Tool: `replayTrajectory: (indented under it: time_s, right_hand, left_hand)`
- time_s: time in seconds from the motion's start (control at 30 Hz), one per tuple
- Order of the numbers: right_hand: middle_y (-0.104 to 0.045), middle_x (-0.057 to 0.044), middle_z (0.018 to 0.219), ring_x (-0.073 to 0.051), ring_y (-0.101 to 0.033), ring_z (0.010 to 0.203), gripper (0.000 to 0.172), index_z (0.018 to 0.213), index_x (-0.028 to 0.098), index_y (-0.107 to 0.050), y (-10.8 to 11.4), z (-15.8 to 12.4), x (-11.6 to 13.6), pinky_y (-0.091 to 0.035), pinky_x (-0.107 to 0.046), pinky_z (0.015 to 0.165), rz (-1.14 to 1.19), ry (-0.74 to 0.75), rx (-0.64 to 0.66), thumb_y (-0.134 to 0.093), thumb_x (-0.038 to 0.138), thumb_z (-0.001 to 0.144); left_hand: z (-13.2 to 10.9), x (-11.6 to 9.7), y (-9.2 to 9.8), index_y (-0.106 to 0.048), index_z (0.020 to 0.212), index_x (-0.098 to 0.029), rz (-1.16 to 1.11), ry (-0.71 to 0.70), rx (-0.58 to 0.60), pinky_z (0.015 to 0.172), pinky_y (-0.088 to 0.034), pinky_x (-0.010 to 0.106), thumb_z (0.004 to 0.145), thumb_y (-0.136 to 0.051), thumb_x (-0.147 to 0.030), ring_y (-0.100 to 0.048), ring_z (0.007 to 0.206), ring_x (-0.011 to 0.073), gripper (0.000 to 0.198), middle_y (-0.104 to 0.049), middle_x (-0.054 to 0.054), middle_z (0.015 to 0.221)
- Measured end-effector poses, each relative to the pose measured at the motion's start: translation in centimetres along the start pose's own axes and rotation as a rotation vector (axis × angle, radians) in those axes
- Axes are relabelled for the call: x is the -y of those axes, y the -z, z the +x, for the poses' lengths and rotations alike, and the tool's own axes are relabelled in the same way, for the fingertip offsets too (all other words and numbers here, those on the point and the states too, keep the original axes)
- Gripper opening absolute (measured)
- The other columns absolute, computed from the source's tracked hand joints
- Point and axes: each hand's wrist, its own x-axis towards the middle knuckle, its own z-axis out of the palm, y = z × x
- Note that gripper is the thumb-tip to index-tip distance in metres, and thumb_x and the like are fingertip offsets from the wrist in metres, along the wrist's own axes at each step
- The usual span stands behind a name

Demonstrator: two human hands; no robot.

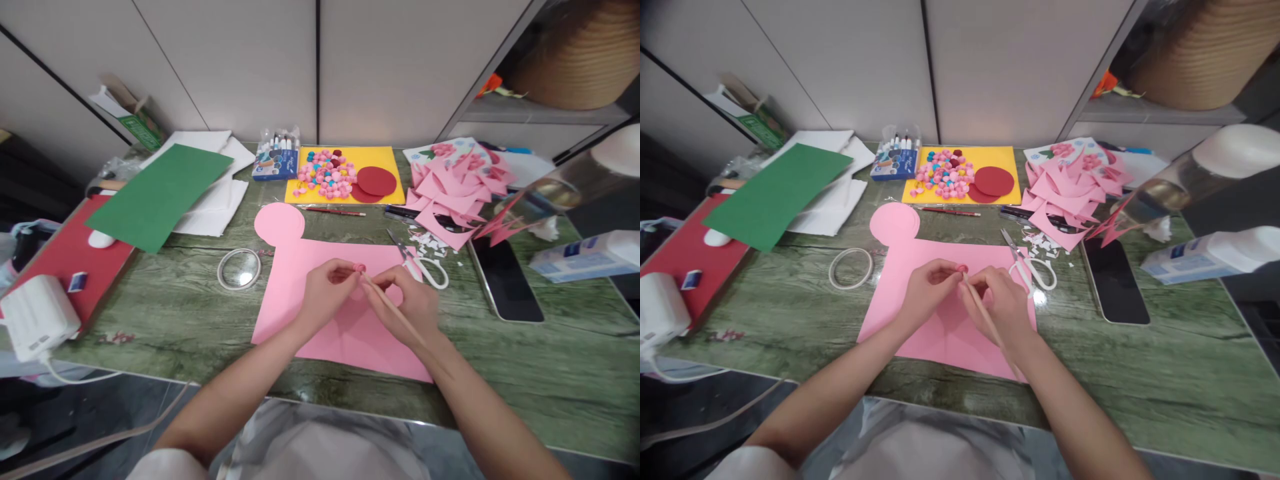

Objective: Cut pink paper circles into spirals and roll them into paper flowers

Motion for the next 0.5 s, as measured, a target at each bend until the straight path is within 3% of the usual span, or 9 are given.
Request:
replayTrajectory:
  time_s: [0.13,0.27,0.37,0.5]
  right_hand:
    - [-0.065,0.002,0.065,-0.013,-0.059,0.061,0.004,0.075,0.021,-0.058,0.1,0.0,0.0,-0.046,-0.023,0.058,0.025,0.08,0.001,-0.061,0.019,0.074]
    - [-0.068,0.001,0.067,-0.012,-0.06,0.058,0.007,0.079,0.021,-0.061,-0.2,-0.2,-0.4,-0.047,-0.023,0.058,-0.03,0.129,-0.091,-0.063,0.017,0.074]
    - [-0.066,0.003,0.059,-0.01,-0.054,0.05,0.006,0.072,0.021,-0.06,-0.5,-0.3,-0.9,-0.046,-0.025,0.06,-0.079,0.207,-0.171,-0.065,0.017,0.072]
    - [-0.061,0.003,0.052,-0.01,-0.051,0.046,0.012,0.064,0.021,-0.057,-0.5,-0.3,-1.0,-0.045,-0.026,0.059,-0.098,0.22,-0.171,-0.064,0.019,0.074]
  left_hand:
    - [0.0,-0.5,0.1,-0.066,0.081,-0.014,0.021,-0.023,-0.023,0.075,-0.051,0.027,0.072,-0.062,-0.023,-0.064,0.078,0.0135,0.013,-0.069,0.006,0.084]
    - [-0.1,-0.6,0.2,-0.066,0.082,-0.015,0.046,-0.052,-0.034,0.075,-0.051,0.026,0.073,-0.061,-0.024,-0.064,0.079,0.0133,0.014,-0.069,0.006,0.085]
    - [-0.3,-0.5,0.2,-0.066,0.083,-0.015,0.06,-0.077,-0.024,0.076,-0.051,0.026,0.073,-0.061,-0.024,-0.064,0.08,0.013,0.014,-0.069,0.006,0.087]
    - [-0.4,-0.3,0.0,-0.066,0.084,-0.015,0.069,-0.096,-0.004,0.076,-0.051,0.026,0.074,-0.061,-0.024,-0.064,0.08,0.0131,0.015,-0.069,0.006,0.087]
